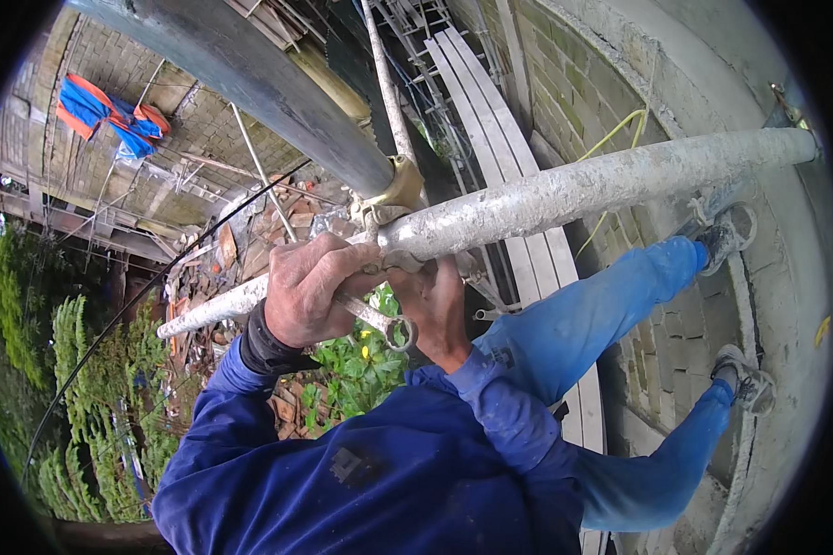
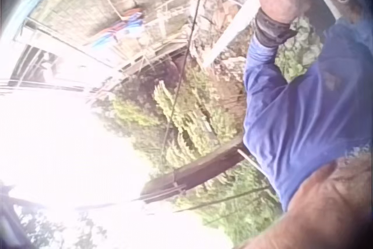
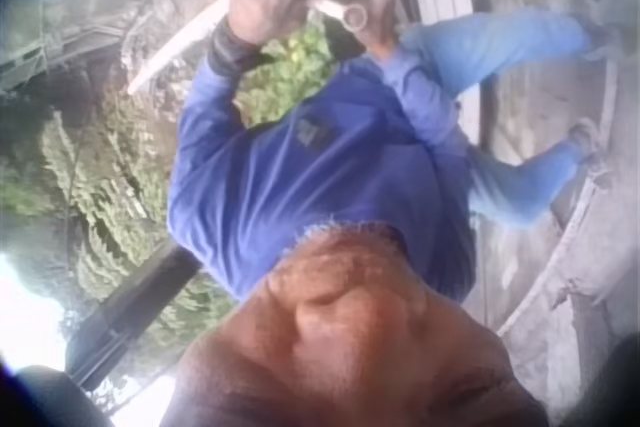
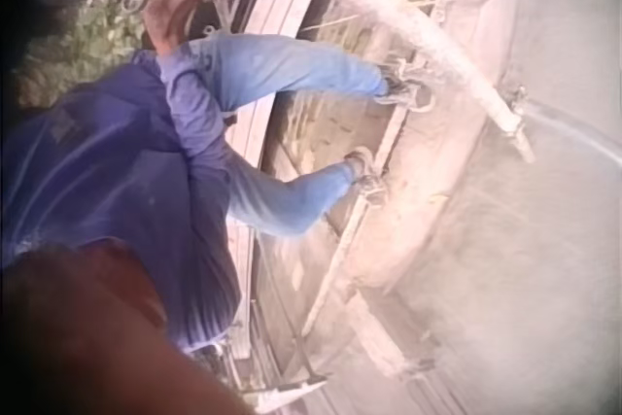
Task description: The person uses a wrench to tighten the nuts on a metal scaffold clamp, securing a horizontal pole to a vertical pole. The person is standing on wooden planks attached to the scaffolding structure.
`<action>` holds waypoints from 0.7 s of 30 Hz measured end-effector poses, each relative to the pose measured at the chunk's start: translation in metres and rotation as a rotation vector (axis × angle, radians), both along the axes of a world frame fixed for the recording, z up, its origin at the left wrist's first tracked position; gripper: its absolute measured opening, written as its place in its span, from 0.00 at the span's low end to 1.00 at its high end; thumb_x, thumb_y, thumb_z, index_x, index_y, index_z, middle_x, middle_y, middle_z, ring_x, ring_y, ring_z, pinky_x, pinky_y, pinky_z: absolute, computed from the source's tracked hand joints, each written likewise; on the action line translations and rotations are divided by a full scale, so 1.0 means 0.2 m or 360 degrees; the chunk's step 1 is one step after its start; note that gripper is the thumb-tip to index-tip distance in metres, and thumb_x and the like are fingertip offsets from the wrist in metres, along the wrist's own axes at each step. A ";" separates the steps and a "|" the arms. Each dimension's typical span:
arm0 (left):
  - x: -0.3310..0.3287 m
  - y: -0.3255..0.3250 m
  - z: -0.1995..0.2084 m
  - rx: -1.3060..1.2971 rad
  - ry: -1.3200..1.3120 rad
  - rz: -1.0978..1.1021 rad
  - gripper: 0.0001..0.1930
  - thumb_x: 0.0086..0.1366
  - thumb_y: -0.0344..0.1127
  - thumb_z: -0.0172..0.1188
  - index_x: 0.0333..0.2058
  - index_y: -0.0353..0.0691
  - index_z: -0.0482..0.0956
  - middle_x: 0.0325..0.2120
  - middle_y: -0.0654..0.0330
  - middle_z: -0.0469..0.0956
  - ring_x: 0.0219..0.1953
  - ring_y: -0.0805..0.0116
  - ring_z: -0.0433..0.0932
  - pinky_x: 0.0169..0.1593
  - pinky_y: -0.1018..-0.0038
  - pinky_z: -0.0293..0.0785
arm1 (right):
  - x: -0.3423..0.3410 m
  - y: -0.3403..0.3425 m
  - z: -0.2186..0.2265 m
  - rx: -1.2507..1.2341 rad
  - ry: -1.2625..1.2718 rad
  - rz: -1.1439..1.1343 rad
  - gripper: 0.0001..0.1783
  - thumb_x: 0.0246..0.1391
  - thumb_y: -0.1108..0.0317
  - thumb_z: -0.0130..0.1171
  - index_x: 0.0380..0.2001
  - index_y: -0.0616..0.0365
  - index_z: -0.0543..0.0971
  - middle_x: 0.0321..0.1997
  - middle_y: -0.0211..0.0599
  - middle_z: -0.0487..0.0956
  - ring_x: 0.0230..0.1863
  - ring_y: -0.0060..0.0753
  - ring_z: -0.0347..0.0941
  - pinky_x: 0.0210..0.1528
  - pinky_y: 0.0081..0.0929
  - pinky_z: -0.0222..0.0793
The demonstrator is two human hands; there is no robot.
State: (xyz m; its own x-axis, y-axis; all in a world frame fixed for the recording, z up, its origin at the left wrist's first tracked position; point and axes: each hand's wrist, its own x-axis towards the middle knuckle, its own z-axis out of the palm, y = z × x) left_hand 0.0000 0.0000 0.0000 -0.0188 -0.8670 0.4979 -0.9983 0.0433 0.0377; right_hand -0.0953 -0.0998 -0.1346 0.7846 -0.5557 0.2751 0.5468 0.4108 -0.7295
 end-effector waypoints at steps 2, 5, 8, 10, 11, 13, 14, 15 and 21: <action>0.01 -0.01 -0.02 -0.0060 -0.0023 -0.0039 0.24 0.44 0.32 0.78 0.41 0.39 0.78 0.18 0.64 0.69 0.17 0.68 0.72 0.19 0.71 0.65 | 0.01 0.00 -0.01 0.0019 -0.0029 0.0018 0.30 0.60 0.71 0.59 0.60 0.68 0.60 0.55 0.48 0.71 0.57 0.34 0.70 0.60 0.32 0.68; -0.01 -0.01 -0.06 -0.0166 -0.0034 0.0007 0.23 0.44 0.32 0.78 0.39 0.38 0.78 0.18 0.64 0.68 0.16 0.69 0.70 0.18 0.71 0.62 | -0.03 0.01 0.03 0.0002 0.0037 -0.0006 0.29 0.60 0.71 0.59 0.59 0.69 0.60 0.55 0.48 0.71 0.57 0.34 0.71 0.59 0.32 0.68; -0.04 -0.01 -0.07 -0.0231 -0.0090 0.0060 0.24 0.39 0.32 0.75 0.39 0.37 0.78 0.18 0.63 0.66 0.16 0.65 0.71 0.19 0.68 0.65 | 0.00 0.01 0.02 0.0014 0.0016 -0.0010 0.29 0.60 0.70 0.59 0.59 0.70 0.60 0.55 0.48 0.71 0.56 0.34 0.71 0.59 0.32 0.68; -0.04 -0.01 -0.09 -0.0285 -0.0043 0.0056 0.24 0.40 0.31 0.75 0.39 0.37 0.78 0.18 0.63 0.65 0.15 0.65 0.70 0.19 0.68 0.64 | -0.01 0.01 0.00 0.0005 0.0047 -0.0002 0.29 0.60 0.70 0.59 0.59 0.70 0.60 0.55 0.48 0.71 0.56 0.34 0.71 0.60 0.32 0.68; -0.04 0.00 -0.11 -0.0313 -0.0020 0.0054 0.24 0.40 0.30 0.75 0.39 0.38 0.78 0.18 0.63 0.65 0.15 0.65 0.70 0.19 0.68 0.64 | -0.01 0.00 -0.01 0.0000 0.0062 0.0002 0.29 0.61 0.69 0.59 0.59 0.70 0.60 0.55 0.48 0.71 0.56 0.34 0.71 0.60 0.31 0.68; -0.05 -0.01 -0.11 -0.0346 0.0026 0.0101 0.24 0.42 0.28 0.74 0.42 0.37 0.78 0.17 0.63 0.66 0.15 0.66 0.70 0.18 0.69 0.64 | -0.01 0.01 0.01 -0.0009 0.0061 -0.0011 0.30 0.61 0.68 0.60 0.59 0.69 0.60 0.55 0.48 0.71 0.57 0.35 0.70 0.61 0.32 0.66; -0.06 0.00 -0.11 -0.0363 0.0048 0.0124 0.25 0.42 0.27 0.73 0.43 0.37 0.79 0.17 0.63 0.66 0.15 0.66 0.70 0.18 0.69 0.63 | 0.00 0.01 0.02 -0.0014 0.0060 -0.0017 0.30 0.61 0.67 0.60 0.59 0.69 0.60 0.56 0.48 0.71 0.57 0.35 0.70 0.61 0.32 0.66; -0.07 0.00 -0.12 -0.0343 0.0051 0.0146 0.25 0.43 0.27 0.73 0.44 0.37 0.78 0.17 0.63 0.66 0.15 0.66 0.69 0.18 0.69 0.63 | 0.00 0.01 0.01 0.0006 0.0049 -0.0023 0.31 0.61 0.65 0.61 0.59 0.69 0.60 0.56 0.48 0.70 0.58 0.35 0.69 0.61 0.33 0.65; -0.22 0.23 -0.27 -0.0087 0.0627 0.0043 0.24 0.52 0.29 0.71 0.50 0.36 0.77 0.15 0.62 0.69 0.15 0.65 0.72 0.19 0.69 0.66 | -0.02 0.02 0.00 0.0010 0.0094 -0.0054 0.36 0.61 0.57 0.64 0.60 0.69 0.60 0.59 0.47 0.68 0.59 0.35 0.67 0.62 0.34 0.63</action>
